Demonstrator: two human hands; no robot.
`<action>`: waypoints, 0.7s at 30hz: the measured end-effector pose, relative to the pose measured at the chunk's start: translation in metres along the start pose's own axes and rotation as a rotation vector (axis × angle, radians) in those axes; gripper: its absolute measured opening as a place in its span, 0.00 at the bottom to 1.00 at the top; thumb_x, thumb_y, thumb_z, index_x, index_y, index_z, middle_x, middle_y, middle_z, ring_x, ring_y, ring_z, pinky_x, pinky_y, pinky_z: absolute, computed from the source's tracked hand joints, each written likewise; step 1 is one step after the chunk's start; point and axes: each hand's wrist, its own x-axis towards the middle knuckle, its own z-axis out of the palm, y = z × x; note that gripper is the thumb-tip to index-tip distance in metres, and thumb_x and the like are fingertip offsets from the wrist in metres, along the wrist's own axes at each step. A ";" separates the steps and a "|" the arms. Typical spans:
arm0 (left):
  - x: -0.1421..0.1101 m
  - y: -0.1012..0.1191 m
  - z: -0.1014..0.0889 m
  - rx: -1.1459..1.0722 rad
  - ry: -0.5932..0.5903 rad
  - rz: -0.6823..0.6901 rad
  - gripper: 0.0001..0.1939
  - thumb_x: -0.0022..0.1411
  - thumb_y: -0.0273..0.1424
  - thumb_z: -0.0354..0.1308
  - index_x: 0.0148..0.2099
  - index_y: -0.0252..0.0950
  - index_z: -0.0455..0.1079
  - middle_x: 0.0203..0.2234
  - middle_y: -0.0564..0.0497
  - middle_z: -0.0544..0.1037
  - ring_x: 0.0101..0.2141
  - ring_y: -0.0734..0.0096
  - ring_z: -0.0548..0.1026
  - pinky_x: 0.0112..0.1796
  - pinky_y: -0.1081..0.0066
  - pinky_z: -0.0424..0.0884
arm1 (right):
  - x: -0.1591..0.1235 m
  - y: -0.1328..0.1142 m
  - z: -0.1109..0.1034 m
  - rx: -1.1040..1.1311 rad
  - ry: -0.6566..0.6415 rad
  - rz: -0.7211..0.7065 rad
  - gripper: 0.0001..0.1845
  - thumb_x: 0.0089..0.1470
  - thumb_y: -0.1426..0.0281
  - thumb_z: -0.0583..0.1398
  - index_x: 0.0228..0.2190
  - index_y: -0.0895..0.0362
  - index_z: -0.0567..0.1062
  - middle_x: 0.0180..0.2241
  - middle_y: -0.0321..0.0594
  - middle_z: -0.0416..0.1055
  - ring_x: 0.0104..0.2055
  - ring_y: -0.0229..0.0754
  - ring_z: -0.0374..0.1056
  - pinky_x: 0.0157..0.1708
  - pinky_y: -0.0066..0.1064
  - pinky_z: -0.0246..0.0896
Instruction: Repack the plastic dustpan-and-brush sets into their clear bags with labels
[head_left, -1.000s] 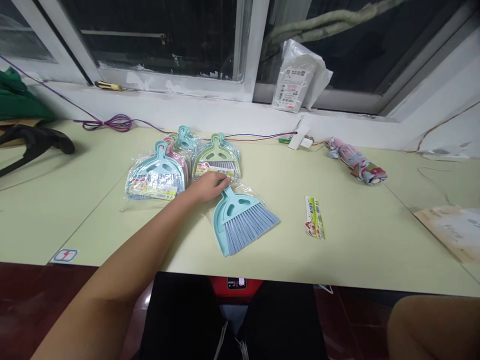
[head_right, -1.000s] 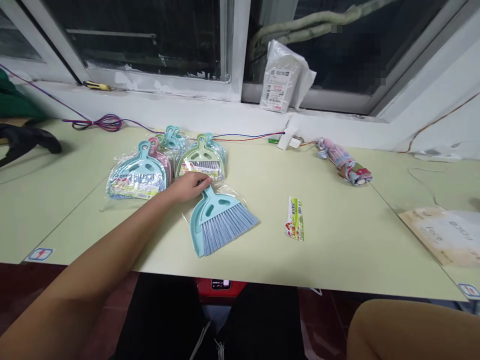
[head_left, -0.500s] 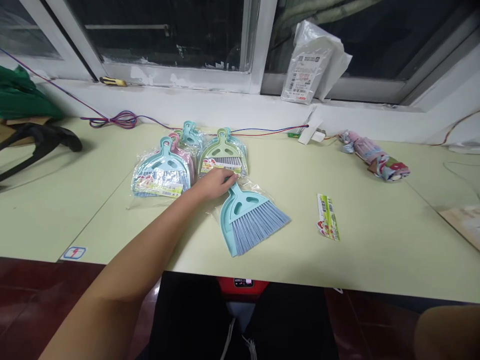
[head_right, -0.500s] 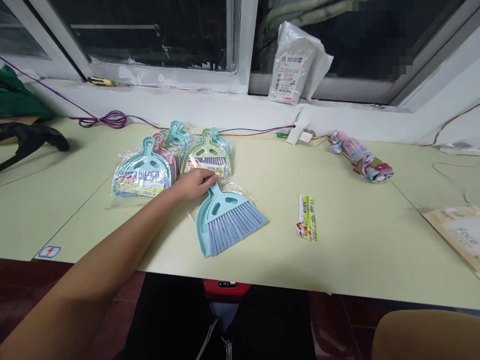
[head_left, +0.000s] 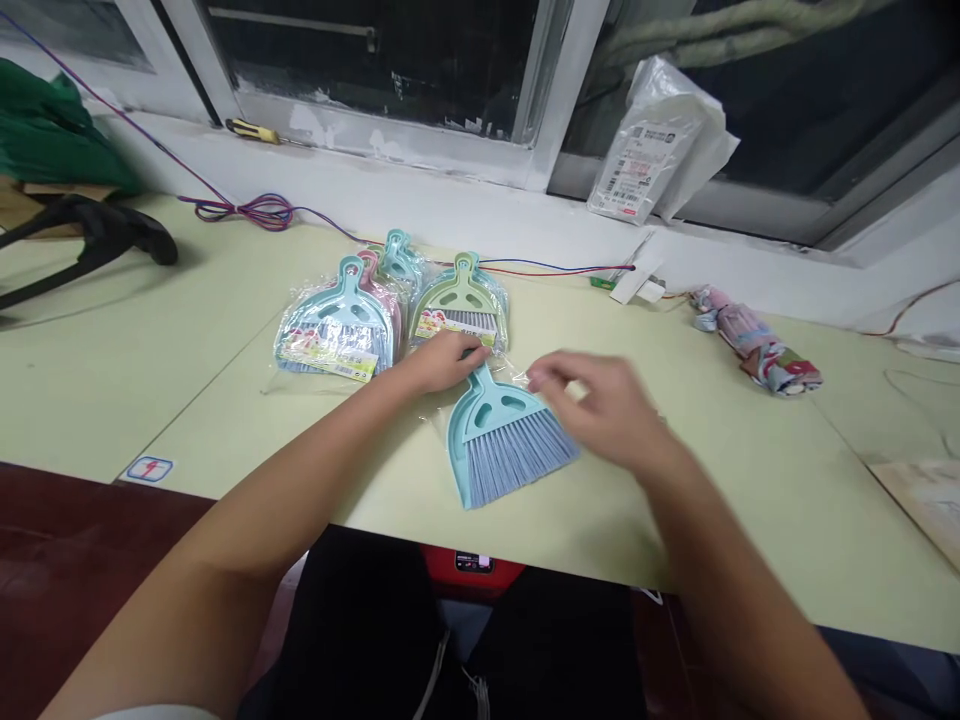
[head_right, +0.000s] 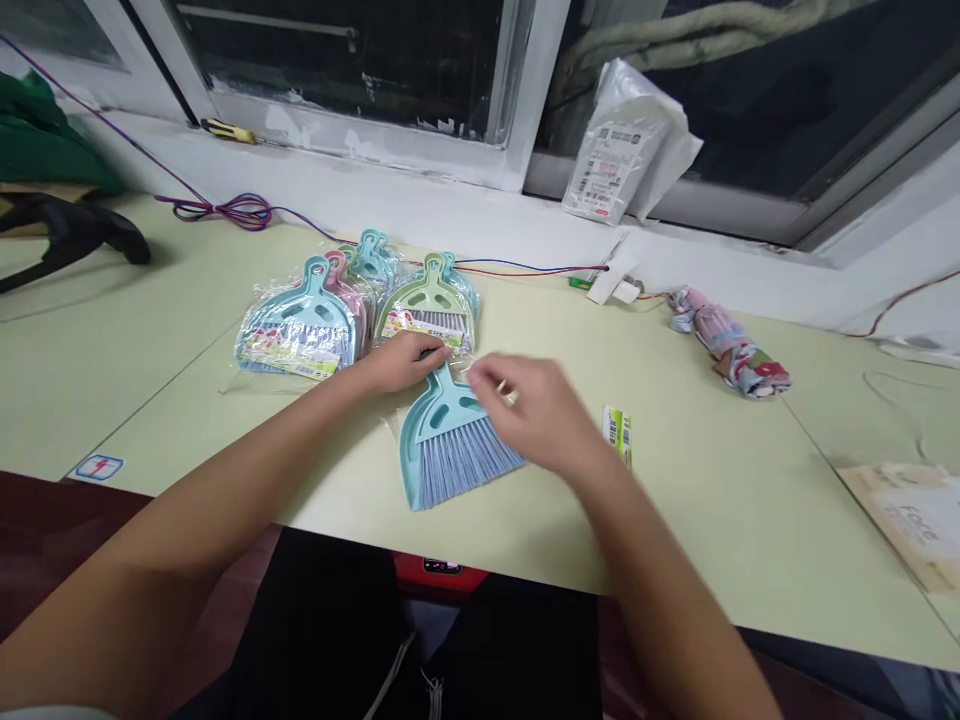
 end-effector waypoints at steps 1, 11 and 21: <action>0.000 -0.001 0.001 -0.024 0.008 -0.003 0.21 0.73 0.42 0.49 0.28 0.38 0.65 0.25 0.50 0.73 0.28 0.67 0.68 0.32 0.65 0.59 | -0.002 0.001 0.011 -0.031 -0.049 -0.024 0.12 0.69 0.64 0.58 0.40 0.55 0.81 0.39 0.42 0.80 0.40 0.45 0.75 0.43 0.38 0.70; 0.001 0.003 0.004 -0.202 -0.033 -0.162 0.17 0.70 0.43 0.55 0.35 0.36 0.75 0.18 0.53 0.72 0.25 0.67 0.71 0.33 0.65 0.65 | -0.015 -0.001 0.070 -0.177 -0.131 0.116 0.08 0.66 0.66 0.59 0.38 0.55 0.78 0.35 0.44 0.79 0.39 0.50 0.74 0.40 0.39 0.63; 0.000 0.013 -0.002 -0.504 -0.172 -0.251 0.12 0.69 0.36 0.60 0.46 0.33 0.78 0.33 0.46 0.82 0.27 0.66 0.81 0.34 0.66 0.74 | -0.018 0.003 0.070 -0.125 -0.075 0.109 0.12 0.68 0.68 0.58 0.43 0.55 0.82 0.41 0.45 0.82 0.45 0.52 0.76 0.46 0.41 0.68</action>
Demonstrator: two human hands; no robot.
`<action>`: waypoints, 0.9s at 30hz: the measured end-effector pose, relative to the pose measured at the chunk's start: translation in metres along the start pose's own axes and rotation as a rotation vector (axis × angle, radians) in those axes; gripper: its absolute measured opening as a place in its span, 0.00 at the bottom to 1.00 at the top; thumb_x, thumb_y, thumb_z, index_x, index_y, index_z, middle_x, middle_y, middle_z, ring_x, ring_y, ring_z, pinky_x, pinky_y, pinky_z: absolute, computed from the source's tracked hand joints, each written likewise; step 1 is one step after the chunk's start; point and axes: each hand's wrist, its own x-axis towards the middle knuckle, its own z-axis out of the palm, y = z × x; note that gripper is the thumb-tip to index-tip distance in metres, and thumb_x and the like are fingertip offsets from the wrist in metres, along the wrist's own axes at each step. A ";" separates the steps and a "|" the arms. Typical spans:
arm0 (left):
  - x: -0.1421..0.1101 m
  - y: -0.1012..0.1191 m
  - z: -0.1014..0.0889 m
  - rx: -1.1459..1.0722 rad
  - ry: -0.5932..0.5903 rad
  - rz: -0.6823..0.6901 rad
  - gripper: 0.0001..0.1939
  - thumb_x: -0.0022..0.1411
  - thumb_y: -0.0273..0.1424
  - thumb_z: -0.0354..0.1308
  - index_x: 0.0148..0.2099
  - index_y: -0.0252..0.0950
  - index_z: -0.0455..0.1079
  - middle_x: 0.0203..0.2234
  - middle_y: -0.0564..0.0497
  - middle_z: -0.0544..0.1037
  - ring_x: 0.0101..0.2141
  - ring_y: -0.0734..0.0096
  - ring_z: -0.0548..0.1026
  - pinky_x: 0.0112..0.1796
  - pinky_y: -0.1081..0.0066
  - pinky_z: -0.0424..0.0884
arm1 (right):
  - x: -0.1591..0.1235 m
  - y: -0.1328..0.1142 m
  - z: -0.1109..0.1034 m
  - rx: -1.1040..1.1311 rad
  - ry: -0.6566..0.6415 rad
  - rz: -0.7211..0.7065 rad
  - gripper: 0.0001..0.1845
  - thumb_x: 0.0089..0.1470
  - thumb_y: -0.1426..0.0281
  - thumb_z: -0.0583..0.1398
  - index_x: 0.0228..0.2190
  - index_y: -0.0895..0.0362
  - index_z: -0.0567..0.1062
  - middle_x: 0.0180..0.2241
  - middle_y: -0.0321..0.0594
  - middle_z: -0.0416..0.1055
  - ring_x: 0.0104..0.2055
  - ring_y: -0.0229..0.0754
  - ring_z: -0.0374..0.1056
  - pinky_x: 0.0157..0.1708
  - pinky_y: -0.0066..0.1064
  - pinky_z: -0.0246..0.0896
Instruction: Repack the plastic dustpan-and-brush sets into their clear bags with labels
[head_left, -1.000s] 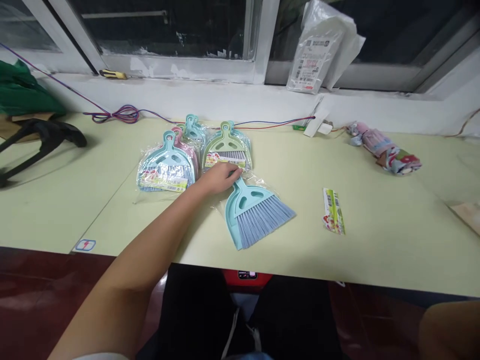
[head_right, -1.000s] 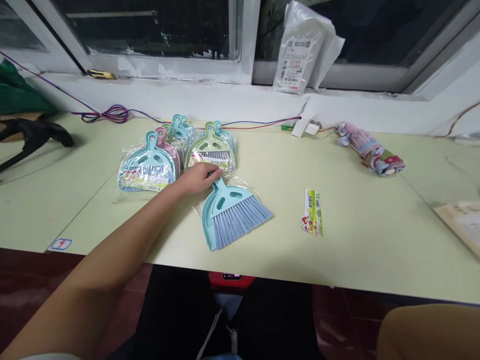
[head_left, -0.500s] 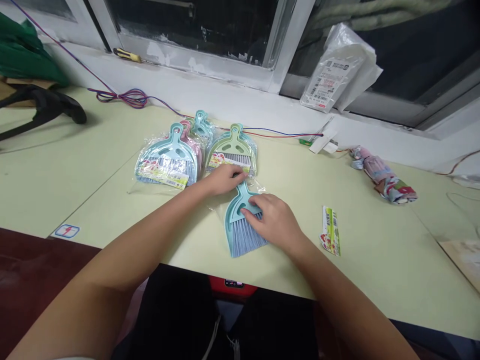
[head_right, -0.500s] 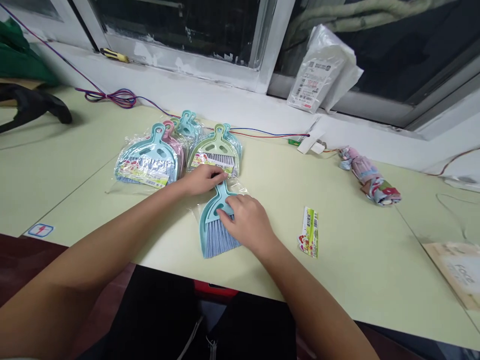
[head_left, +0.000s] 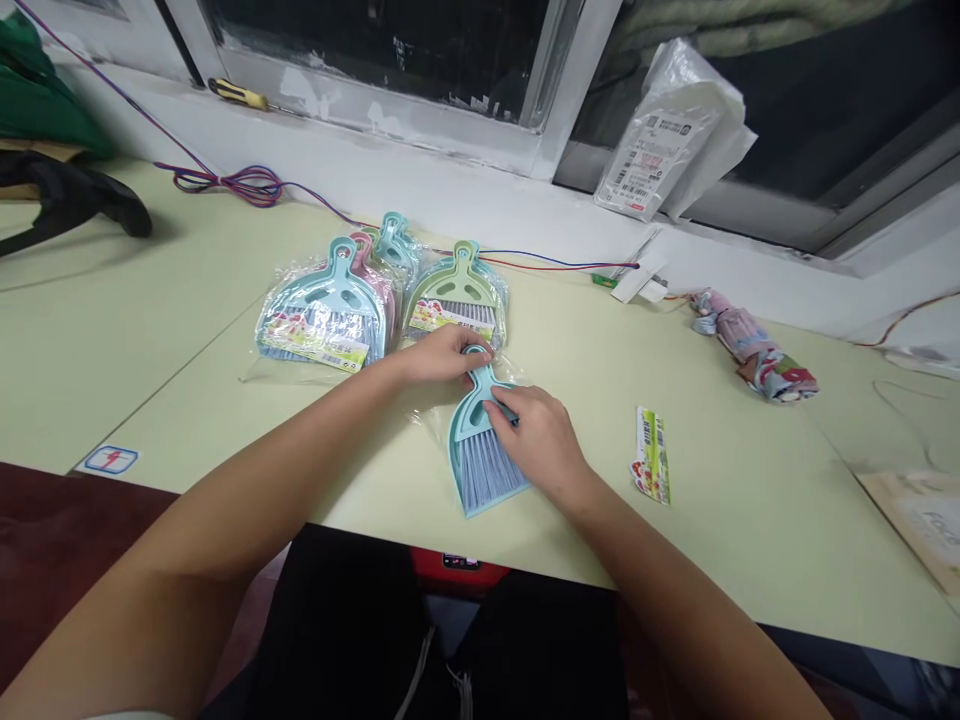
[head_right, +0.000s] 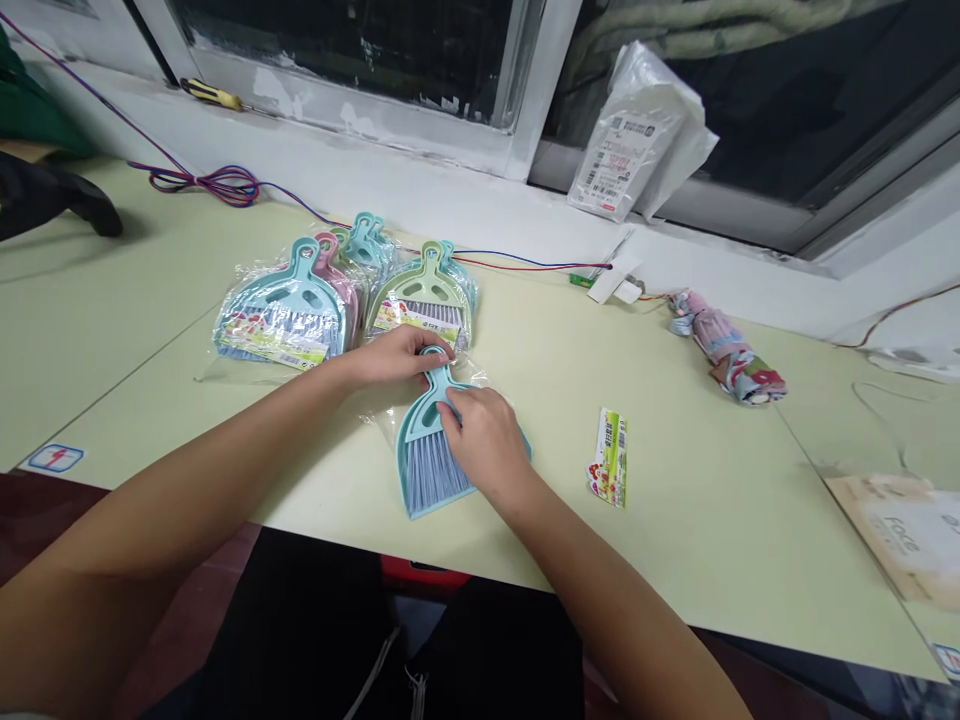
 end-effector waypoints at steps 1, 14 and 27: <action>0.000 0.001 0.001 -0.011 0.014 -0.012 0.12 0.68 0.35 0.60 0.46 0.33 0.77 0.33 0.46 0.82 0.27 0.67 0.81 0.33 0.67 0.74 | 0.000 0.001 0.001 0.003 0.006 -0.008 0.13 0.69 0.68 0.57 0.44 0.55 0.83 0.42 0.45 0.82 0.45 0.52 0.77 0.47 0.42 0.68; -0.003 0.005 0.006 -0.044 0.069 -0.044 0.14 0.63 0.25 0.60 0.51 0.32 0.76 0.29 0.52 0.78 0.27 0.70 0.78 0.35 0.69 0.73 | 0.003 0.013 0.011 -0.046 0.060 -0.010 0.14 0.68 0.68 0.59 0.44 0.56 0.85 0.41 0.46 0.83 0.44 0.53 0.79 0.48 0.44 0.68; 0.005 0.009 0.000 -0.565 0.367 -0.102 0.12 0.61 0.18 0.55 0.43 0.29 0.78 0.34 0.43 0.81 0.30 0.70 0.78 0.36 0.69 0.77 | 0.016 0.042 -0.040 0.132 0.632 0.084 0.20 0.62 0.61 0.64 0.54 0.53 0.77 0.54 0.50 0.77 0.56 0.54 0.72 0.58 0.51 0.67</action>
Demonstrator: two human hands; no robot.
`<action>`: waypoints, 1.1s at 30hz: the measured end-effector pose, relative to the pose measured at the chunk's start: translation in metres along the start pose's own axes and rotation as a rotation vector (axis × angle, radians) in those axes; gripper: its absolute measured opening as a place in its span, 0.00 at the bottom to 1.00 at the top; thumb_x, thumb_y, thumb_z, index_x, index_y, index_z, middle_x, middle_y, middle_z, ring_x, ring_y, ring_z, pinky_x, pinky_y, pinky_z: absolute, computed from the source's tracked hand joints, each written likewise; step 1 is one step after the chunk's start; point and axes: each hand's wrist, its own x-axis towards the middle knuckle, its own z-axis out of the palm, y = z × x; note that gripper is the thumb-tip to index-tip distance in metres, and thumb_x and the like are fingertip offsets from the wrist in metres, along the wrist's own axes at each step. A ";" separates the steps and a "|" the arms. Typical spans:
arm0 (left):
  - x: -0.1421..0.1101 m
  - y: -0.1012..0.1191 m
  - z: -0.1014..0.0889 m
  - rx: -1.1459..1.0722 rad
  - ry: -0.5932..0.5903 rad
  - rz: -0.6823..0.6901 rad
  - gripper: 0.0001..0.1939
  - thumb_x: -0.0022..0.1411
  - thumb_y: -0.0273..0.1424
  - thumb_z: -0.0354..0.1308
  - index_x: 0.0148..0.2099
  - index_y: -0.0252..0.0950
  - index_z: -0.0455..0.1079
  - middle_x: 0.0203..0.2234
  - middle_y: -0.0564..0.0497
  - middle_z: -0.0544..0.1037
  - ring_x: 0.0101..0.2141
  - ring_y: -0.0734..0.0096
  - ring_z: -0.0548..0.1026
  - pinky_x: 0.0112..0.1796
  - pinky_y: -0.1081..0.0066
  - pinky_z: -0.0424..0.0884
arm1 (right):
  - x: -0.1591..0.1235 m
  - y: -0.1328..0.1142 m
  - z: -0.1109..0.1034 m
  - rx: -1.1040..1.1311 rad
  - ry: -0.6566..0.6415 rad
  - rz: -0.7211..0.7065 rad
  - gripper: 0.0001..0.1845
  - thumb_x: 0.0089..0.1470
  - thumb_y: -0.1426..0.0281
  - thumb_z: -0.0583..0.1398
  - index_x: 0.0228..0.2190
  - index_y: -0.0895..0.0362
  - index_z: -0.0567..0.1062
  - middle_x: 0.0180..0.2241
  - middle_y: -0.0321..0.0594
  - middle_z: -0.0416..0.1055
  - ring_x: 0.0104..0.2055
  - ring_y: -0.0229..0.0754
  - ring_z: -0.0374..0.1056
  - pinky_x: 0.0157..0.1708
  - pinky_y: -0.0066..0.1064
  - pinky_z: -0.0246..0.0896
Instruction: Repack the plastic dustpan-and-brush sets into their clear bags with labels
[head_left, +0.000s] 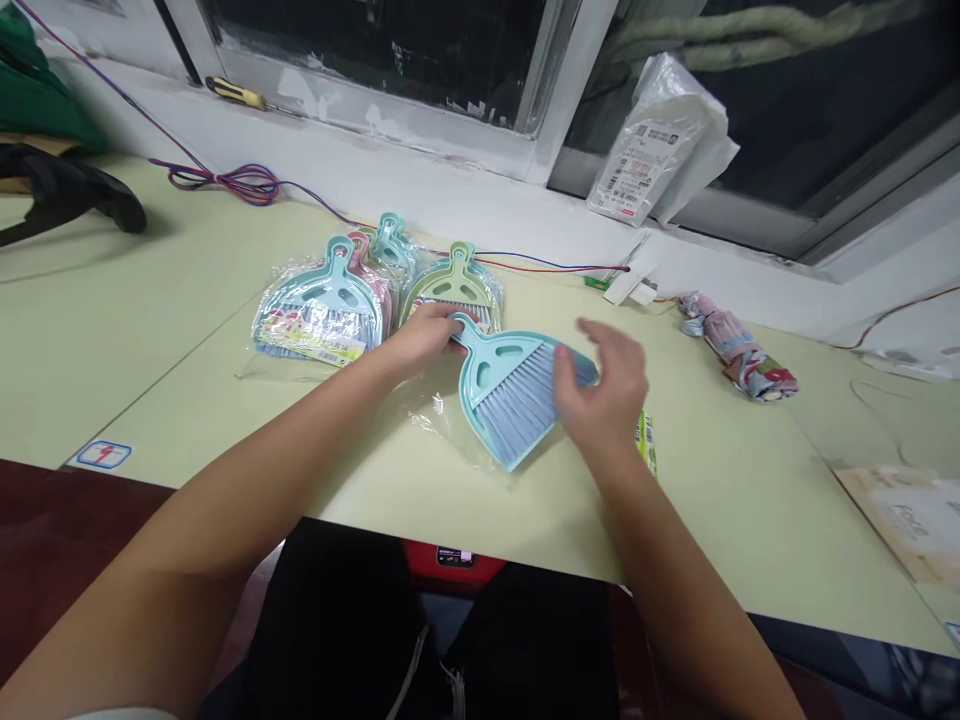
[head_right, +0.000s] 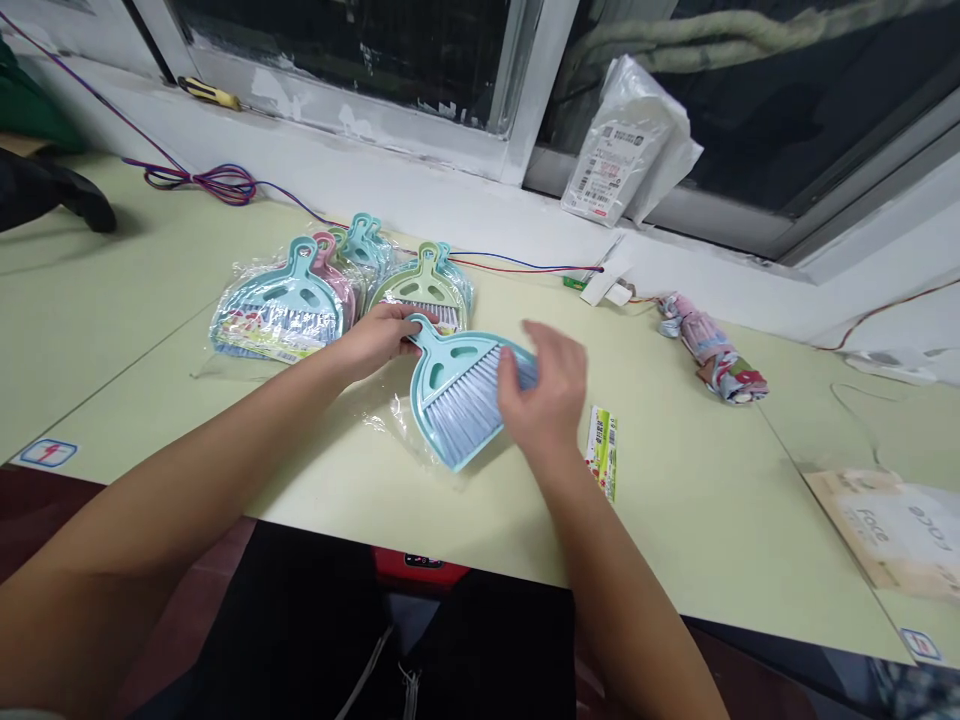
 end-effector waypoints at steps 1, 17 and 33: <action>0.000 0.001 0.000 -0.065 0.031 -0.003 0.13 0.60 0.17 0.55 0.43 0.28 0.77 0.35 0.42 0.81 0.31 0.70 0.79 0.36 0.69 0.77 | 0.006 0.006 -0.005 0.062 0.043 0.157 0.25 0.60 0.59 0.65 0.56 0.52 0.75 0.58 0.51 0.74 0.58 0.55 0.71 0.57 0.51 0.69; -0.024 0.008 0.019 -0.004 -0.001 0.115 0.09 0.70 0.37 0.55 0.44 0.37 0.68 0.38 0.48 0.77 0.27 0.73 0.73 0.28 0.69 0.69 | 0.041 0.076 -0.026 0.938 -0.225 0.930 0.14 0.50 0.68 0.68 0.41 0.57 0.80 0.41 0.43 0.83 0.47 0.52 0.80 0.51 0.47 0.79; -0.063 -0.023 0.056 1.444 -0.353 0.288 0.17 0.63 0.37 0.51 0.37 0.32 0.78 0.34 0.34 0.80 0.34 0.48 0.78 0.29 0.60 0.65 | 0.039 0.082 -0.027 0.831 -0.394 0.928 0.18 0.49 0.63 0.67 0.42 0.57 0.79 0.38 0.45 0.82 0.45 0.55 0.80 0.48 0.50 0.79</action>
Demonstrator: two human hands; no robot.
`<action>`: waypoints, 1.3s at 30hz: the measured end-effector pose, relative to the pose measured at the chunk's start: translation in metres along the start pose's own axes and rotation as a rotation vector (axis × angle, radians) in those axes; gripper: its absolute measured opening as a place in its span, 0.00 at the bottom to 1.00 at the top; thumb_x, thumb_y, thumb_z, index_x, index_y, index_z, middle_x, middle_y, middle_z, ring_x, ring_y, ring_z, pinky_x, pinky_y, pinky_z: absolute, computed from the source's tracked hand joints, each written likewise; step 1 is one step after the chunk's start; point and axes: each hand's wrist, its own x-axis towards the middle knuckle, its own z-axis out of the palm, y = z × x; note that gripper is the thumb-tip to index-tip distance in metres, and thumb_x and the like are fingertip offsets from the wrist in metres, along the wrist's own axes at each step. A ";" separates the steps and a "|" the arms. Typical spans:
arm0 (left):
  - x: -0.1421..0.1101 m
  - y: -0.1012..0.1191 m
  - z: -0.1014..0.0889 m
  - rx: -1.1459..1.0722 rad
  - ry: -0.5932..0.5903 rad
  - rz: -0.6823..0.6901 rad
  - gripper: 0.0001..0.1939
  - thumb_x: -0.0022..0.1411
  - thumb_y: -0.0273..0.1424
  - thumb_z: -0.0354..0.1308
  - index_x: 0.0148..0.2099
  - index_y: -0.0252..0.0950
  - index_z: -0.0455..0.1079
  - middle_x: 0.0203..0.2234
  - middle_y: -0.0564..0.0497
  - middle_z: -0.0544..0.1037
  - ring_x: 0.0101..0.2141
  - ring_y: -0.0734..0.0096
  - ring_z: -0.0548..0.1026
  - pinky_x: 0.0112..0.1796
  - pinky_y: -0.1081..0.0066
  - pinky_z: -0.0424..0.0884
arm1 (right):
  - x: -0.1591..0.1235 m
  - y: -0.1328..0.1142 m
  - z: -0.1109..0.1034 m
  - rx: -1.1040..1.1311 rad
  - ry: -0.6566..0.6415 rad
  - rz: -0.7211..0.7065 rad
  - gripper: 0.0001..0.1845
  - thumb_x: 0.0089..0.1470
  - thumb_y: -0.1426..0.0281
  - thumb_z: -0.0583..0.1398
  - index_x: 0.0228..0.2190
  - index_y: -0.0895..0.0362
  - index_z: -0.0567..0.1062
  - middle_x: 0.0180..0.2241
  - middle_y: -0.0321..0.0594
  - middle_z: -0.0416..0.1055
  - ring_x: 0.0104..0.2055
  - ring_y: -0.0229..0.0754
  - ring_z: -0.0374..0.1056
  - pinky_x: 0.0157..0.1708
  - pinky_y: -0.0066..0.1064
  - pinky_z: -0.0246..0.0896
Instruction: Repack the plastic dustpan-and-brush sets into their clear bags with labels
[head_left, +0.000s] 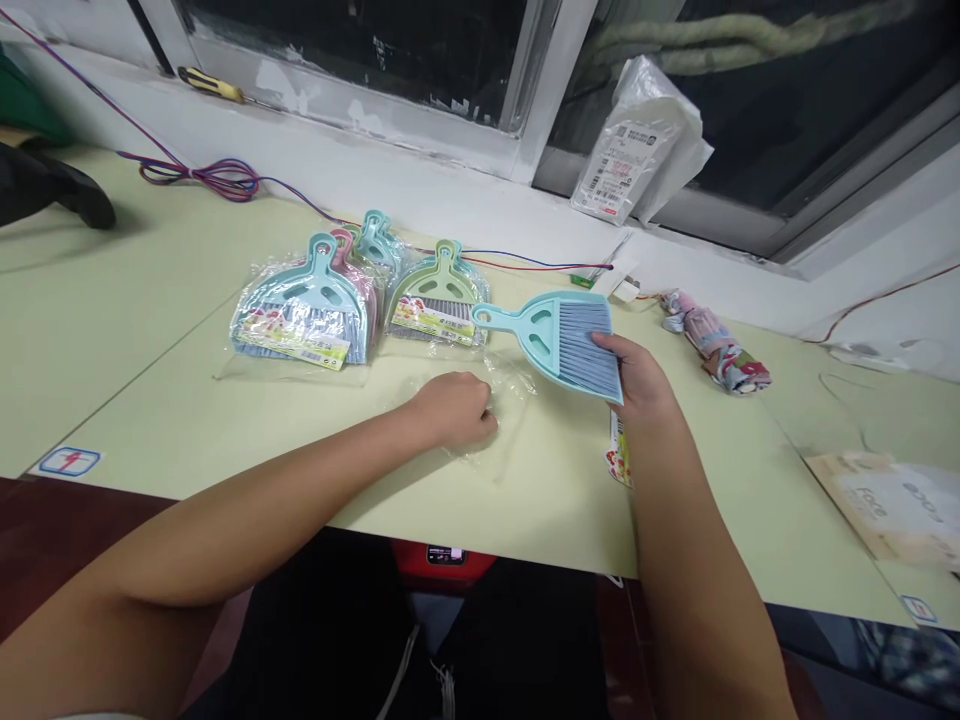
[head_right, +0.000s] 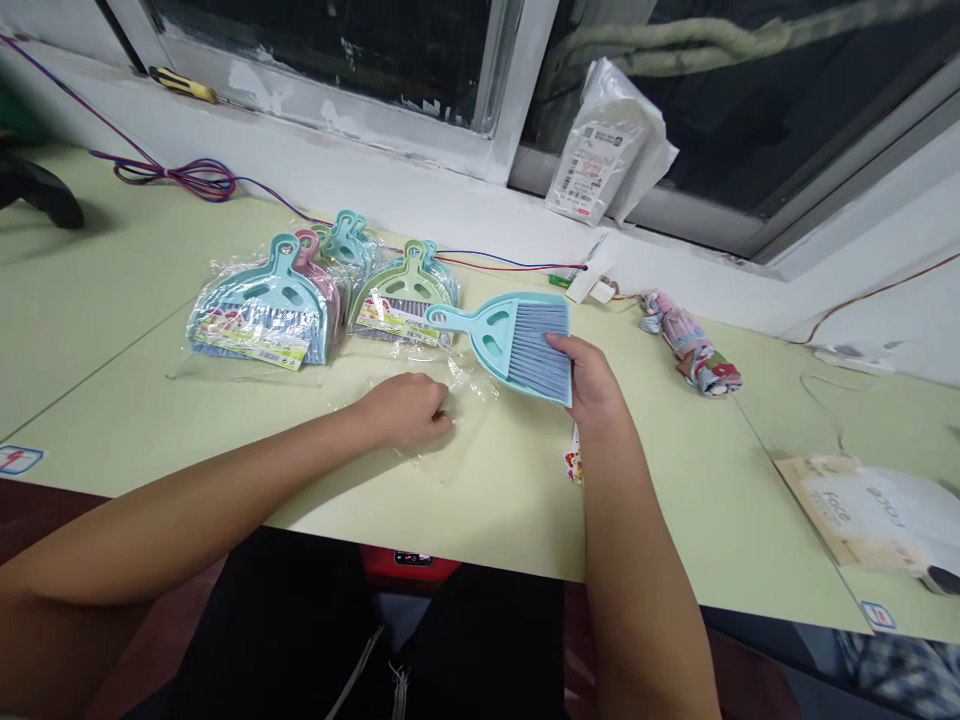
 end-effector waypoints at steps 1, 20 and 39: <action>0.000 -0.001 0.001 0.005 0.006 0.010 0.16 0.63 0.36 0.51 0.36 0.32 0.78 0.33 0.35 0.80 0.33 0.49 0.78 0.28 0.60 0.65 | 0.000 -0.001 -0.001 -0.008 -0.007 0.007 0.18 0.49 0.63 0.67 0.42 0.57 0.79 0.38 0.45 0.82 0.45 0.56 0.80 0.48 0.50 0.79; 0.019 -0.055 -0.019 -0.492 0.209 -0.100 0.13 0.63 0.35 0.52 0.27 0.38 0.66 0.25 0.48 0.74 0.28 0.65 0.69 0.30 0.65 0.58 | -0.005 -0.014 -0.021 -0.083 0.033 0.107 0.13 0.45 0.72 0.69 0.36 0.60 0.82 0.37 0.47 0.83 0.35 0.52 0.81 0.38 0.43 0.81; 0.015 -0.027 -0.001 -0.253 0.345 0.004 0.13 0.69 0.34 0.50 0.33 0.38 0.72 0.30 0.45 0.79 0.32 0.60 0.74 0.31 0.65 0.60 | -0.018 0.000 0.022 -0.190 0.063 0.173 0.10 0.51 0.72 0.69 0.38 0.60 0.82 0.39 0.49 0.84 0.38 0.49 0.82 0.38 0.36 0.81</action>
